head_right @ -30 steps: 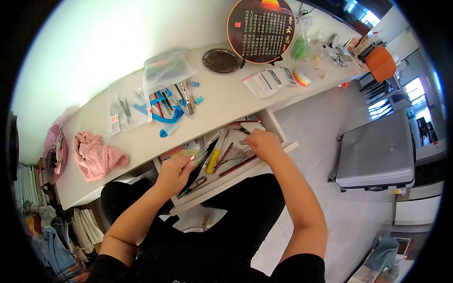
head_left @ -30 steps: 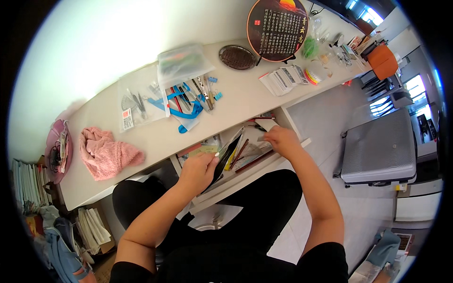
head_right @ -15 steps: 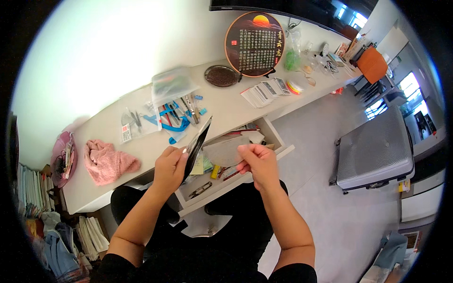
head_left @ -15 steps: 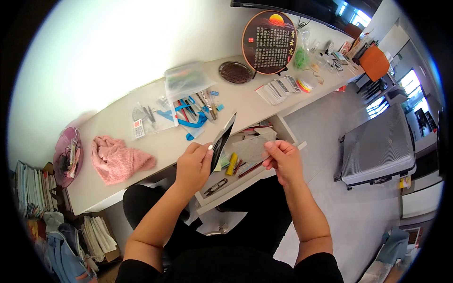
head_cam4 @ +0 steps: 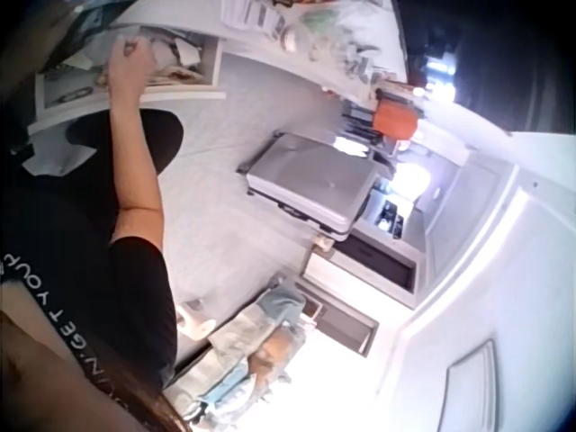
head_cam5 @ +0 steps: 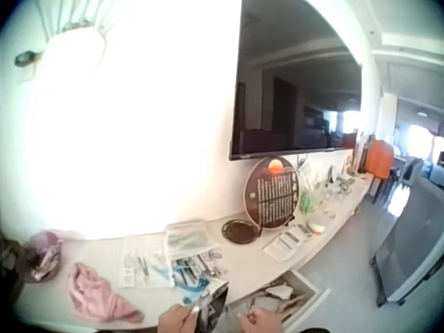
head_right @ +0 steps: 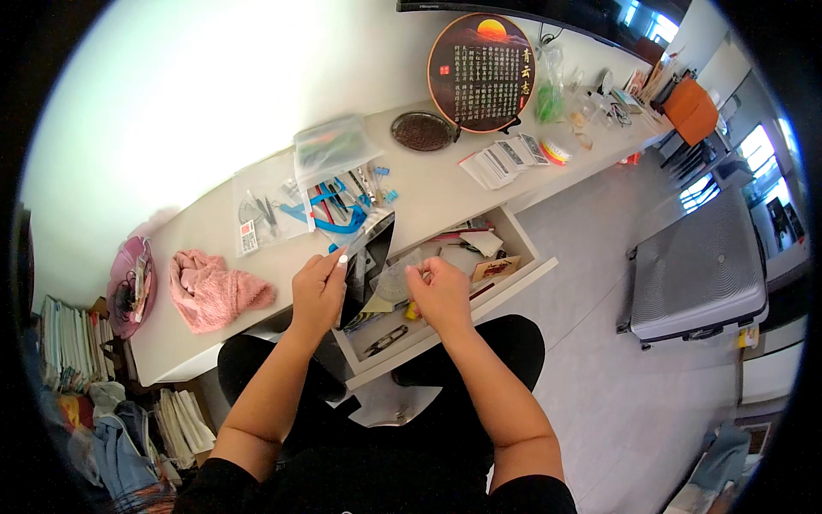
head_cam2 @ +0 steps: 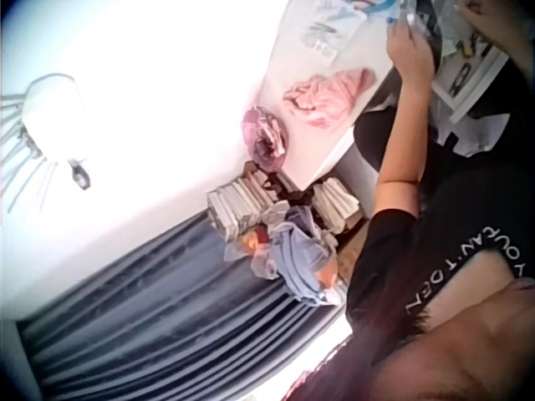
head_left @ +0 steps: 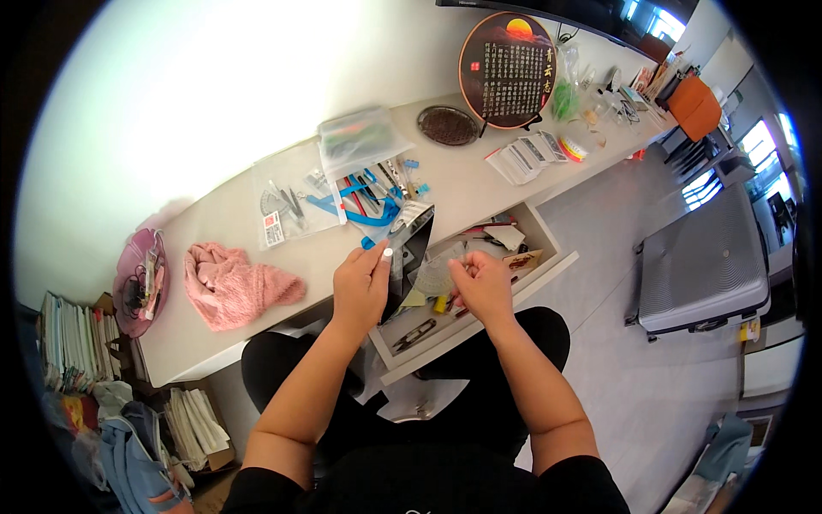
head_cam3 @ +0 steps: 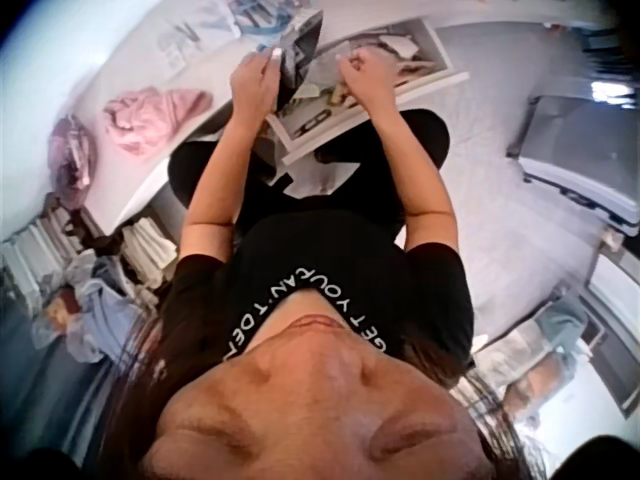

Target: The person picks up several packaged items from a drawer and places them on a table, then sorts through smaller objects like pens and clips, placing some into a clear plastic bag.

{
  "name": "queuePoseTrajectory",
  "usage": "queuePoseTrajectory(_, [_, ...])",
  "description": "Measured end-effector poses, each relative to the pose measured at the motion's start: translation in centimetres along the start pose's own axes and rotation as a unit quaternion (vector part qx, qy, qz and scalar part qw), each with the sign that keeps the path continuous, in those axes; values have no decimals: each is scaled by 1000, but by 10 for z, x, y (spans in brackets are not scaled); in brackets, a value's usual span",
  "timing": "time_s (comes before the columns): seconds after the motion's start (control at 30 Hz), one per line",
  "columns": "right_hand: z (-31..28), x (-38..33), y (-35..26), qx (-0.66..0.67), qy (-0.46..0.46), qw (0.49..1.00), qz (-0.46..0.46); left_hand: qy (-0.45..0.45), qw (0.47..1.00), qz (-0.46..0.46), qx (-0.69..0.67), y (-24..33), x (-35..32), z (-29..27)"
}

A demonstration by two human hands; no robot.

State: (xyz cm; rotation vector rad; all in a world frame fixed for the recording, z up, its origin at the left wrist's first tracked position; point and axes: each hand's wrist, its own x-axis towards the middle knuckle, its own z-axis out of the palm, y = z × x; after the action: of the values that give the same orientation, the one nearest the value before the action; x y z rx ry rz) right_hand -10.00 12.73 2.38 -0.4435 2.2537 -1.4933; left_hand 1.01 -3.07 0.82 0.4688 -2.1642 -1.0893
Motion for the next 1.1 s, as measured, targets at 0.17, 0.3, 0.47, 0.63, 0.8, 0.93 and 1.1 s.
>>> queuePoseTrajectory(0.17, [6,-4,-9,119,-1,992,29,-18,995,-69,-65,-12,0,8])
queuePoseTrajectory(0.3, [18,6,-15,58,-45,997,29,-23,997,-59,-54,-6,1,8])
queuePoseTrajectory(0.47, [36,18,-11,26,-82,996,12,-35,997,-49,-37,-3,4,5])
queuePoseTrajectory(0.63, [14,37,21,9,-65,998,10,-42,995,-67,-62,-3,0,6])
queuePoseTrajectory(0.8, [-55,107,99,-401,-108,907,-68,-66,998,3,-11,11,-6,18])
queuePoseTrajectory(0.93, [-53,141,143,-531,-317,781,-91,-69,997,8,-21,24,-5,23])
queuePoseTrajectory(1.1, [-40,136,135,-508,-331,794,-32,-77,996,3,-39,21,-8,24])
